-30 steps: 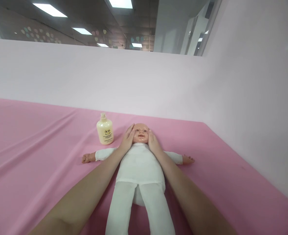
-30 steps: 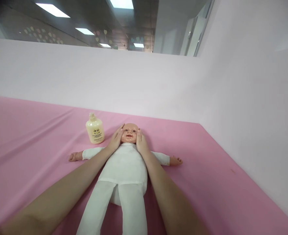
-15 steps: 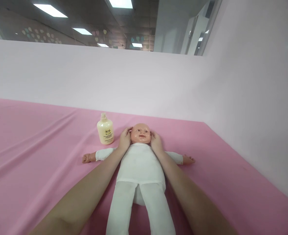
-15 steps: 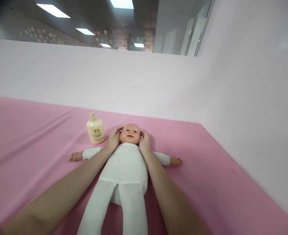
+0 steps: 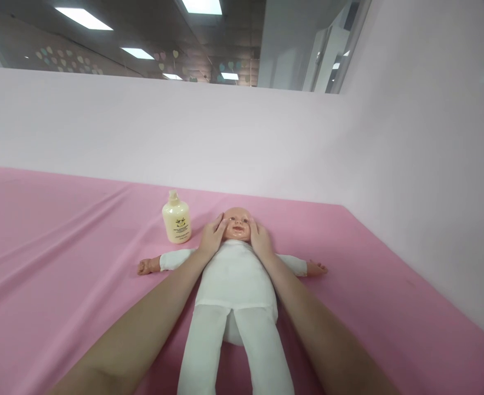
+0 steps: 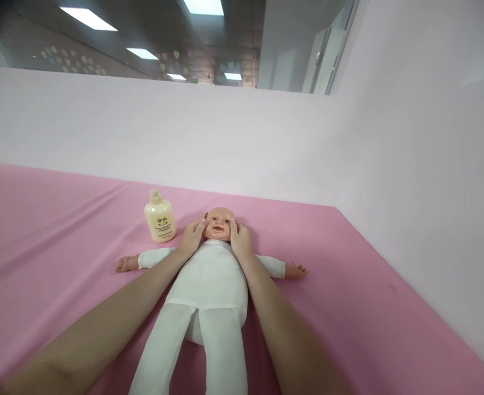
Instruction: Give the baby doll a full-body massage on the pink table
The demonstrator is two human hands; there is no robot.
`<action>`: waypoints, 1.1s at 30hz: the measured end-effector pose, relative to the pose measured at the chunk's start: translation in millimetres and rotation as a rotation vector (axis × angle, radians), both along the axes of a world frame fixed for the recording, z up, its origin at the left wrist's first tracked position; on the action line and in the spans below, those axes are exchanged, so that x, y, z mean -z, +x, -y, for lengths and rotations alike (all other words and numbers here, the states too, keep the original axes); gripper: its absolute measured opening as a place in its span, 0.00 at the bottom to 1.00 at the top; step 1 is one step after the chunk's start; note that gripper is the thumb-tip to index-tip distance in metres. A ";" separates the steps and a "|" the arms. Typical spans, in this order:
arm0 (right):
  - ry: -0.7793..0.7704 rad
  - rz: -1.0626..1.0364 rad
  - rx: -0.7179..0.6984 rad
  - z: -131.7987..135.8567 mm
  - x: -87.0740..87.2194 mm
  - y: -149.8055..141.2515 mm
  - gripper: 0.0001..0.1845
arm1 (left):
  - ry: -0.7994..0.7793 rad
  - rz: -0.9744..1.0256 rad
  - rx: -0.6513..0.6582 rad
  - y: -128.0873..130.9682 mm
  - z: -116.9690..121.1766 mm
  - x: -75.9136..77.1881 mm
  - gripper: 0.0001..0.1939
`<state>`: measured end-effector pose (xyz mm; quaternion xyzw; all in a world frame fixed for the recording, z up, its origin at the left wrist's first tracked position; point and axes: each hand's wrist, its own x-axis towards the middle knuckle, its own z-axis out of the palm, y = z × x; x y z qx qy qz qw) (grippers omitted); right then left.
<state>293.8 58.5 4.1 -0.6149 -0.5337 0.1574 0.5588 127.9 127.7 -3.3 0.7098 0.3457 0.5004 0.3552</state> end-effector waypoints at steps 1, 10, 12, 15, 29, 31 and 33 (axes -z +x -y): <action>0.008 -0.004 -0.042 1.3 -1.4 -1.0 0.28 | -0.031 -0.005 0.025 0.5 -0.8 0.7 0.35; -0.062 -0.153 -0.240 6.8 -9.7 -6.7 0.40 | -0.114 0.021 0.186 -0.9 -3.0 1.7 0.53; -0.100 -0.176 -0.234 6.4 -10.1 -6.1 0.48 | -0.129 0.031 0.193 -0.9 -2.3 0.7 0.56; -0.149 -0.204 -0.251 6.9 -10.9 -4.9 0.59 | -0.159 0.058 0.223 -0.1 -1.9 0.0 0.59; -0.186 -0.244 -0.295 11.7 -15.0 -5.3 0.63 | -0.175 0.076 0.269 -1.5 1.6 -2.3 0.58; -0.194 -0.258 -0.299 12.7 -15.9 -5.2 0.63 | -0.187 0.077 0.283 -1.8 2.2 -2.7 0.59; -0.195 -0.270 -0.307 13.0 -15.4 -4.5 0.62 | -0.198 0.072 0.284 -2.0 3.0 -3.5 0.59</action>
